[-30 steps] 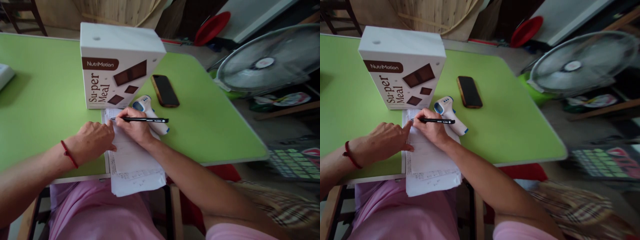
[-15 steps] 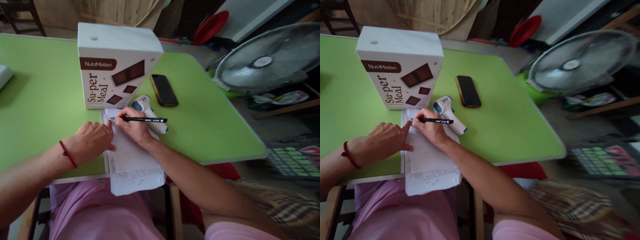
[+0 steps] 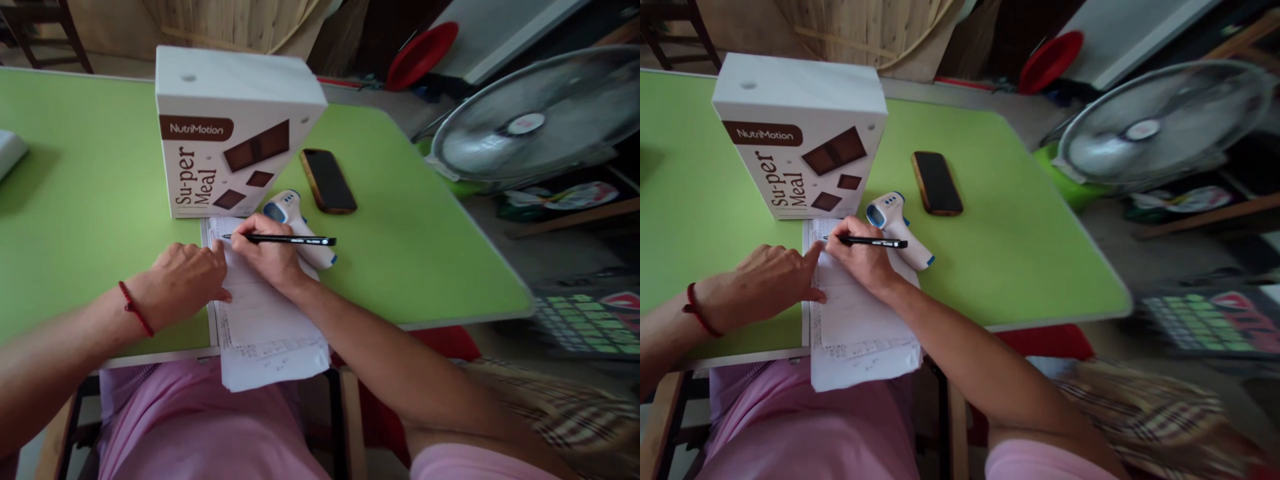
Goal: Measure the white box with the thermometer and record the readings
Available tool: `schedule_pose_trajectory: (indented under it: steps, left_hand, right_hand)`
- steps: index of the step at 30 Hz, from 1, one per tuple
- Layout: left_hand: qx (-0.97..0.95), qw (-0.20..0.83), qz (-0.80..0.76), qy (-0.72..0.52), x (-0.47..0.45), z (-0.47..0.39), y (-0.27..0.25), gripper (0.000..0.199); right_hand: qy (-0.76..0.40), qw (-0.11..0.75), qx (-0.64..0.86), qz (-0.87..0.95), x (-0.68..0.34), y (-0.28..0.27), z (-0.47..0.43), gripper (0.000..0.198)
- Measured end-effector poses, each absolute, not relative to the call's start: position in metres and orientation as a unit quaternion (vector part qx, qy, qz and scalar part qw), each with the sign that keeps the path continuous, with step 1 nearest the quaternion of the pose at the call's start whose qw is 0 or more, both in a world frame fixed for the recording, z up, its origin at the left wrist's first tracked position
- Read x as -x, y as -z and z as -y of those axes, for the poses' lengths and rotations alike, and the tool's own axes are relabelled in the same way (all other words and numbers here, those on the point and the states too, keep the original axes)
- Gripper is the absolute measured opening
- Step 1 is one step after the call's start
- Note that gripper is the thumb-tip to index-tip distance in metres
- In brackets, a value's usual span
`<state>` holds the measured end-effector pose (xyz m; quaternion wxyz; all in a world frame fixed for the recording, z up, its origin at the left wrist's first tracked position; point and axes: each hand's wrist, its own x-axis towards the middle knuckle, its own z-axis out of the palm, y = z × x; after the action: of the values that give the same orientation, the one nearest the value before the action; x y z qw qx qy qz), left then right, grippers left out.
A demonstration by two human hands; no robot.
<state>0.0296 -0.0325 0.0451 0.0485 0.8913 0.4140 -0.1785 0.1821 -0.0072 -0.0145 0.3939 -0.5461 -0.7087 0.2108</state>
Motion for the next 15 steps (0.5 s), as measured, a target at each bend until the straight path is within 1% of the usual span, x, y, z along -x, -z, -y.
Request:
schedule_pose_trajectory:
  steps: [5, 15]
  left_hand:
    - [-0.889, 0.05, -0.417, 0.182, -0.0299, 0.0318, -0.044, 0.072]
    - [-0.886, 0.054, -0.421, 0.188, -0.0304, 0.0327, -0.0464, 0.074]
  right_hand:
    - [-0.209, 0.436, 0.524, 0.701, -0.1831, 0.0183, 0.006, 0.009]
    - [-0.205, 0.442, 0.512, 0.707, -0.1816, 0.0179, 0.006, 0.01]
